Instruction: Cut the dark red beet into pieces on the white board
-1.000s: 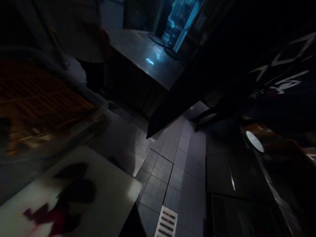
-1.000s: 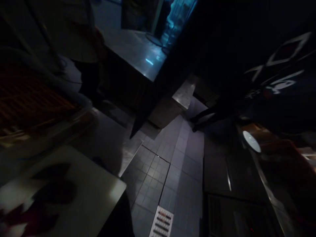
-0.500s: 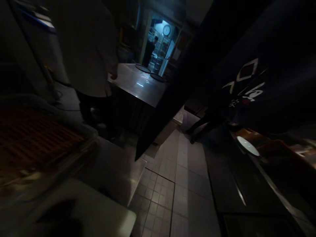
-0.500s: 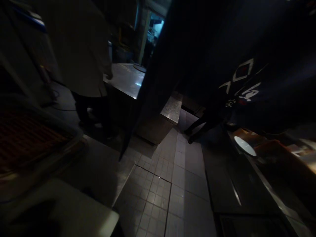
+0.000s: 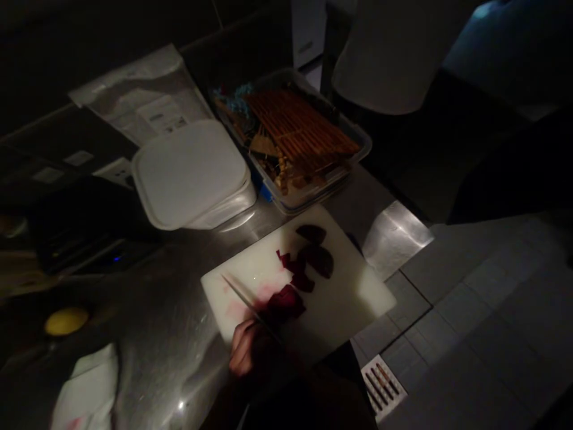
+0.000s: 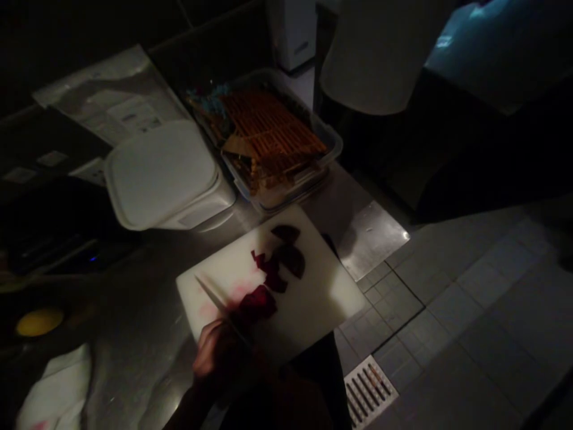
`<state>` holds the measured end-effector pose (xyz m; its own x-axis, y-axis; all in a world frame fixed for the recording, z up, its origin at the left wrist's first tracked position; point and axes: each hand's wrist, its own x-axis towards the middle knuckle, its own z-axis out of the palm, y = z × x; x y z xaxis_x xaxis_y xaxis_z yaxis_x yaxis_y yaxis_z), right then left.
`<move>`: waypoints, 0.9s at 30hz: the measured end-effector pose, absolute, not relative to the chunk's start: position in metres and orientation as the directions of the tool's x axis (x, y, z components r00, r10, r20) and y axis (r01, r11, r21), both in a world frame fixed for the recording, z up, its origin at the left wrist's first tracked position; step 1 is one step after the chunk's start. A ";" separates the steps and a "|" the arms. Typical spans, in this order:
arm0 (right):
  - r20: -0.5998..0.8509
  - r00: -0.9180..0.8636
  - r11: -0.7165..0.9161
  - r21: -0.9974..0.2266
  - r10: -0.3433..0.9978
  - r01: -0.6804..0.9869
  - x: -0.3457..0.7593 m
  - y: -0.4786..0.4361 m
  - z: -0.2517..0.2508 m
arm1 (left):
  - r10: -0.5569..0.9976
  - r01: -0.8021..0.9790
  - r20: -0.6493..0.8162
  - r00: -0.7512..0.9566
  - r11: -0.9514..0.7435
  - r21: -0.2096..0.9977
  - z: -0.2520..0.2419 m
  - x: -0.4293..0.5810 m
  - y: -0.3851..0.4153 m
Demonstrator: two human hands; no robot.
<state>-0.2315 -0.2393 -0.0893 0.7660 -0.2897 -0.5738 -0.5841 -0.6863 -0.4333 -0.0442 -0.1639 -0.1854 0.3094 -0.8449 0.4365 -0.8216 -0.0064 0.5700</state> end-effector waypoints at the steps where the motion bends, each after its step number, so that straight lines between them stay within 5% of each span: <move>1: -0.589 0.758 -0.668 -0.448 -0.280 -0.595 -0.233 -0.239 -0.095 | -0.851 -0.839 0.445 0.279 0.009 0.544 -0.186 -0.042 -0.159; 12: -0.747 0.592 -0.536 -0.380 -0.303 -0.754 -0.242 -0.224 -0.127 | -0.879 -0.849 0.444 0.175 0.094 0.521 -0.190 -0.038 -0.165; 27: -0.761 0.577 -0.531 -0.371 -0.297 -0.762 -0.242 -0.222 -0.132 | -0.886 -0.836 0.430 0.174 0.098 0.539 -0.181 -0.040 -0.173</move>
